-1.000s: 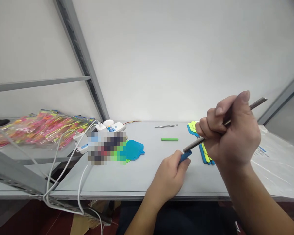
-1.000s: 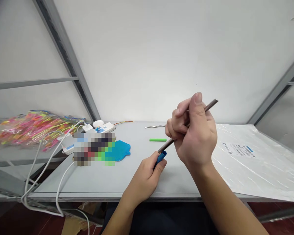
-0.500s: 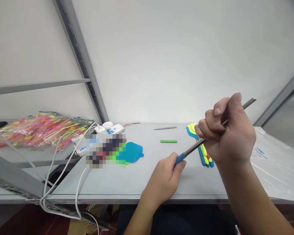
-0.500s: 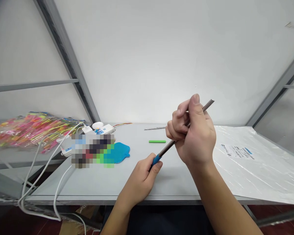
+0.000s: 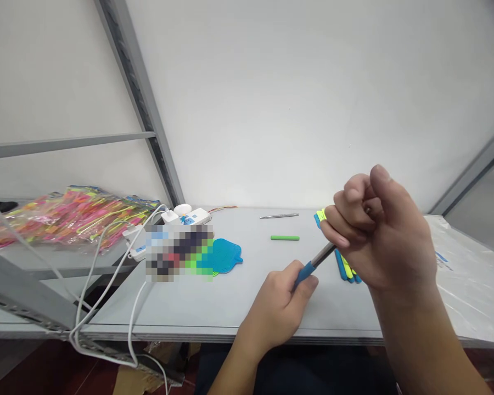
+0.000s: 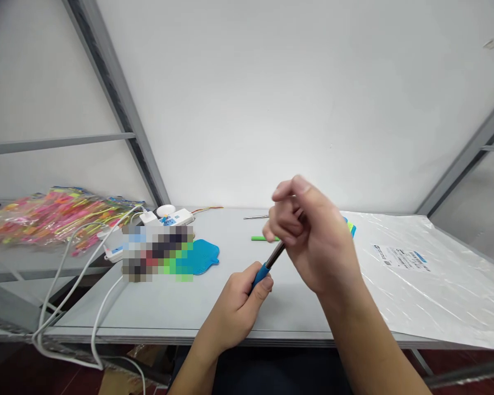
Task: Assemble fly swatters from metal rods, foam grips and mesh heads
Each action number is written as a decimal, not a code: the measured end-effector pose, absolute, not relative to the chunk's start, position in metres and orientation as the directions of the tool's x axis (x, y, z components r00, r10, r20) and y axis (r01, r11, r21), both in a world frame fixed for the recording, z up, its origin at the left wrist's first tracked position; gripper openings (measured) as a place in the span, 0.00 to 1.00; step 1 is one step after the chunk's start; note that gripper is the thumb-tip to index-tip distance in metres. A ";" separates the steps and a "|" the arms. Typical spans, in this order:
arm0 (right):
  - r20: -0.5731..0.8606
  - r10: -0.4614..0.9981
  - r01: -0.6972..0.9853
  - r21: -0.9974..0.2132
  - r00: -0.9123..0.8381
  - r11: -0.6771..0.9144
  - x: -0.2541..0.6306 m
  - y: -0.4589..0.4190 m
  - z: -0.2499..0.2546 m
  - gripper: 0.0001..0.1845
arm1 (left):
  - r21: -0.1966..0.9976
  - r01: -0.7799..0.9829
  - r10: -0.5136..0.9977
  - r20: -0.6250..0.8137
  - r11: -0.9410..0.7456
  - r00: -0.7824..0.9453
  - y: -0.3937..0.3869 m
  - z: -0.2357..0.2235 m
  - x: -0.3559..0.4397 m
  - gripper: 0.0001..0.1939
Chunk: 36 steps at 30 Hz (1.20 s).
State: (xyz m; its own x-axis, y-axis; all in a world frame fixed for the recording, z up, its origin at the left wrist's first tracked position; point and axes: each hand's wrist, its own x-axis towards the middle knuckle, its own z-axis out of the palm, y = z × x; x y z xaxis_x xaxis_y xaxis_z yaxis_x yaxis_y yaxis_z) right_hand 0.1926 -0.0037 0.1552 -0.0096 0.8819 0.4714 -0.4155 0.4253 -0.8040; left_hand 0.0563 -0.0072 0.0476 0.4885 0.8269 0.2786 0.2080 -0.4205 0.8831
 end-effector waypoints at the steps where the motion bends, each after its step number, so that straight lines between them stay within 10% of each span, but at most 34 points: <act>1: 0.456 0.890 -0.438 -0.801 -0.005 0.408 0.193 -0.004 0.160 0.17 | 0.881 0.205 0.822 0.283 -0.427 0.493 -0.007 0.047 0.056 0.18; 26: 0.296 0.939 -0.455 -0.870 -0.174 0.190 0.154 0.034 0.133 0.20 | 0.976 -0.047 0.933 0.216 -0.211 0.289 -0.008 0.043 0.056 0.18; 30: 0.390 0.900 0.084 -0.908 -0.197 0.411 0.170 0.090 0.130 0.26 | 0.984 -0.075 0.963 0.174 -0.162 0.204 0.007 0.037 0.035 0.18; 32: 0.356 0.900 0.692 -0.584 -0.252 0.425 0.183 0.125 0.118 0.25 | 0.986 -0.090 0.974 0.153 -0.139 0.169 0.013 0.034 0.025 0.18; 36: 0.162 0.932 0.871 -0.333 -0.325 0.362 0.200 0.185 0.076 0.16 | 0.990 -0.106 0.983 0.106 -0.090 0.151 0.022 0.032 0.009 0.16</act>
